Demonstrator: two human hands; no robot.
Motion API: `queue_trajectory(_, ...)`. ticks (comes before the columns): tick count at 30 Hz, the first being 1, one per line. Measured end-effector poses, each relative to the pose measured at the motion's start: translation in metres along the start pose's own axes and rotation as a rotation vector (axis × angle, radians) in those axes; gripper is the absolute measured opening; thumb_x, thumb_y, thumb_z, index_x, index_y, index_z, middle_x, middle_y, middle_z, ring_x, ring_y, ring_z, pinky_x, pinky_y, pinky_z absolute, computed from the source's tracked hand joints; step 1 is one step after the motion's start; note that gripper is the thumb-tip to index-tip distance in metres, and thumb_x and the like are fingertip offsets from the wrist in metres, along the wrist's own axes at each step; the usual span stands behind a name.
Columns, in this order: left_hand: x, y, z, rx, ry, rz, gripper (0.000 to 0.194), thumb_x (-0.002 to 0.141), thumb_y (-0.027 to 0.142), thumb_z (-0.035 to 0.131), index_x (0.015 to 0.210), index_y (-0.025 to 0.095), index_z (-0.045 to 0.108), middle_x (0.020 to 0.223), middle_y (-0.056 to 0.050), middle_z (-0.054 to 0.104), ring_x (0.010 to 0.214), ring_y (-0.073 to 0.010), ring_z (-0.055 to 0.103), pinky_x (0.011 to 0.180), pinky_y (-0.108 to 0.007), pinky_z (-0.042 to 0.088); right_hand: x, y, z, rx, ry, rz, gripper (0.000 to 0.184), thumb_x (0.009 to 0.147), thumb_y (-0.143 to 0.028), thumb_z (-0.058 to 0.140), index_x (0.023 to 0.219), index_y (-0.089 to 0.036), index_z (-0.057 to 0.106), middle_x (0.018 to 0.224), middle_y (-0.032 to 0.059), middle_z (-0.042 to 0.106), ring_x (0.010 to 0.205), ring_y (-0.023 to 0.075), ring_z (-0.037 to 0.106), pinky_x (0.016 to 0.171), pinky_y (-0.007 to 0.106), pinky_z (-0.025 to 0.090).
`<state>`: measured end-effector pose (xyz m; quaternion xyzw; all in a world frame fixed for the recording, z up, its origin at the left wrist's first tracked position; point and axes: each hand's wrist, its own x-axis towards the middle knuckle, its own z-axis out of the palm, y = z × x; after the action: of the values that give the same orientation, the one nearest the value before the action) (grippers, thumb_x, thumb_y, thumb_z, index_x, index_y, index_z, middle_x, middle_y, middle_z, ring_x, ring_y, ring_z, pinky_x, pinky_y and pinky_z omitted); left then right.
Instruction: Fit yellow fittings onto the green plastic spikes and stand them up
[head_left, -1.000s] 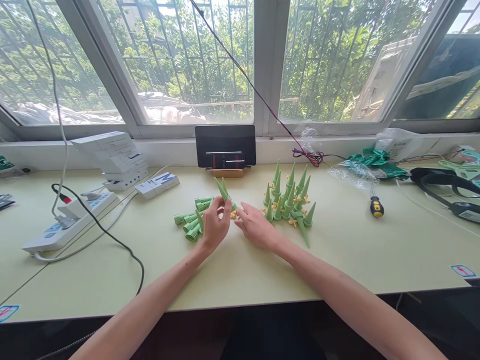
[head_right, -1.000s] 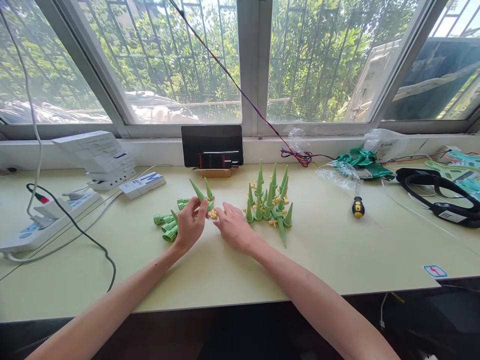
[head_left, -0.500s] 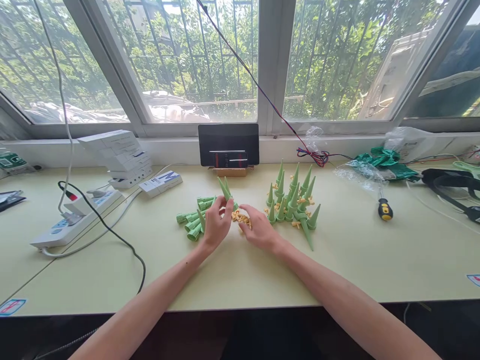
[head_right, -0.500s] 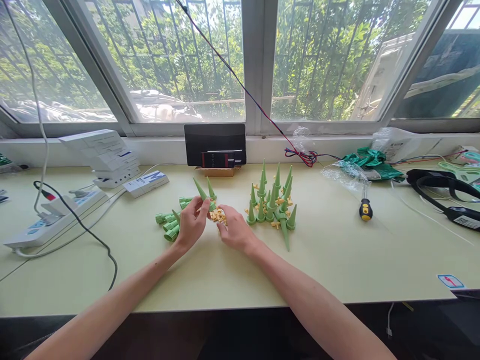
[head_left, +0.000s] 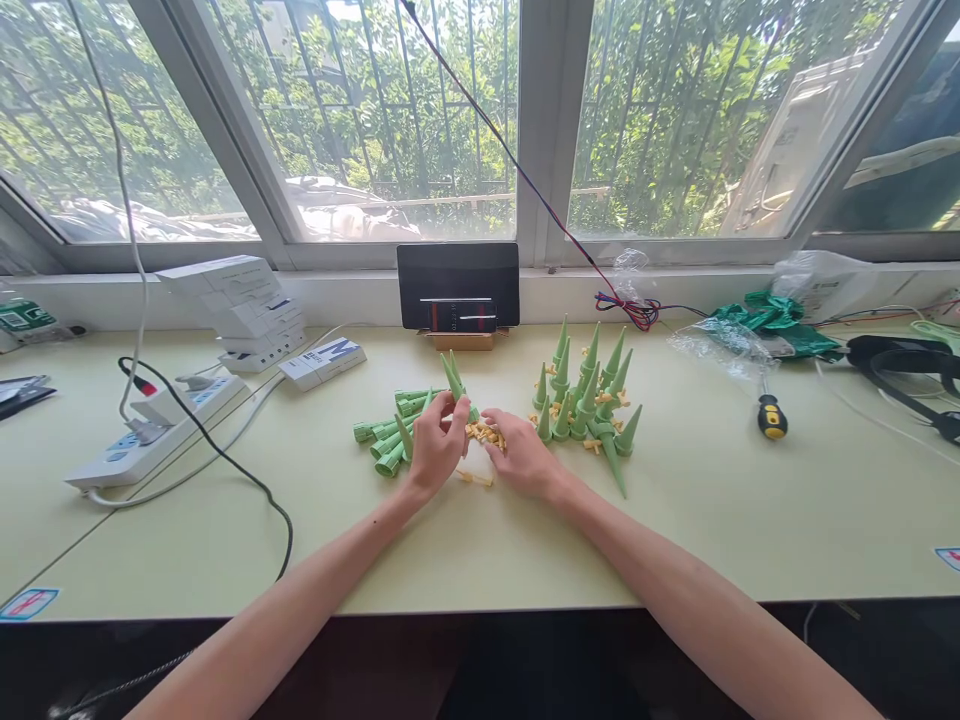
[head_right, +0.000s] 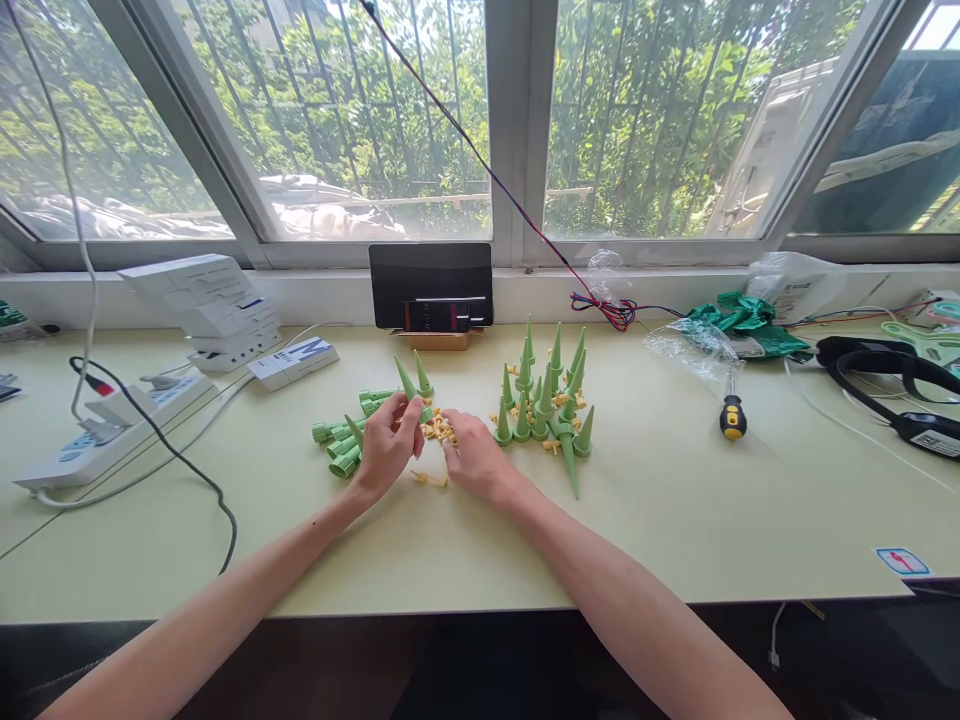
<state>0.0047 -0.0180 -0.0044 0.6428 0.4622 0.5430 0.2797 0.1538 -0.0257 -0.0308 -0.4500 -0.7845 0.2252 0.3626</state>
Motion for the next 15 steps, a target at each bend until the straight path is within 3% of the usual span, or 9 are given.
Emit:
queue_trajectory(4, -0.005, 0.003, 0.001, -0.002, 0.001, 0.000, 0.029, 0.092, 0.045, 0.051, 0.076, 0.021, 0.047, 0.061, 0.005, 0.048, 0.035, -0.0067, 0.043, 0.035, -0.022, 0.032, -0.005, -0.004, -0.003, -0.021, -0.002, -0.042, 0.049, 0.087, -0.027, 0.056, 0.134, -0.016, 0.046, 0.127, 0.0135, 0.058, 0.124, 0.0250, 0.050, 0.105, 0.041, 0.040)
queue_trajectory(7, -0.006, 0.003, 0.002, -0.001, 0.062, 0.013, 0.027, 0.093, 0.043, 0.050, 0.079, 0.020, 0.050, 0.065, 0.004, 0.051, 0.040, -0.0065, 0.043, 0.039, -0.021, 0.035, -0.011, -0.010, -0.003, -0.054, -0.077, -0.105, 0.074, 0.079, -0.042, 0.069, 0.141, -0.018, 0.038, 0.137, 0.0157, 0.049, 0.132, 0.0297, 0.041, 0.108, 0.048, 0.038)
queue_trajectory(10, -0.005, 0.004, 0.003, -0.019, 0.079, 0.023, 0.027, 0.093, 0.043, 0.050, 0.080, 0.019, 0.050, 0.066, 0.003, 0.052, 0.041, -0.0065, 0.044, 0.041, -0.021, 0.036, -0.014, -0.013, 0.003, -0.138, -0.120, -0.095, 0.095, 0.069, -0.054, 0.076, 0.145, -0.017, 0.032, 0.150, 0.0210, 0.029, 0.144, 0.0361, 0.019, 0.115, 0.056, 0.023)
queue_trajectory(12, -0.005, 0.005, 0.002, -0.026, 0.076, 0.031, 0.026, 0.093, 0.042, 0.050, 0.081, 0.019, 0.051, 0.065, 0.004, 0.051, 0.042, -0.0067, 0.043, 0.041, -0.021, 0.036, -0.013, -0.012, 0.008, -0.166, -0.118, -0.075, 0.096, 0.069, -0.056, 0.076, 0.145, -0.017, 0.032, 0.153, 0.0214, 0.022, 0.147, 0.0362, 0.012, 0.117, 0.057, 0.017)
queue_trajectory(15, -0.004, 0.005, 0.002, -0.035, 0.081, 0.041, 0.025, 0.094, 0.041, 0.050, 0.081, 0.019, 0.051, 0.065, 0.004, 0.050, 0.043, -0.0068, 0.043, 0.041, -0.021, 0.037, -0.009, -0.008, 0.012, -0.185, -0.078, -0.088, 0.089, 0.074, -0.053, 0.073, 0.145, -0.019, 0.031, 0.153, 0.0195, 0.024, 0.146, 0.0337, 0.015, 0.118, 0.055, 0.016)
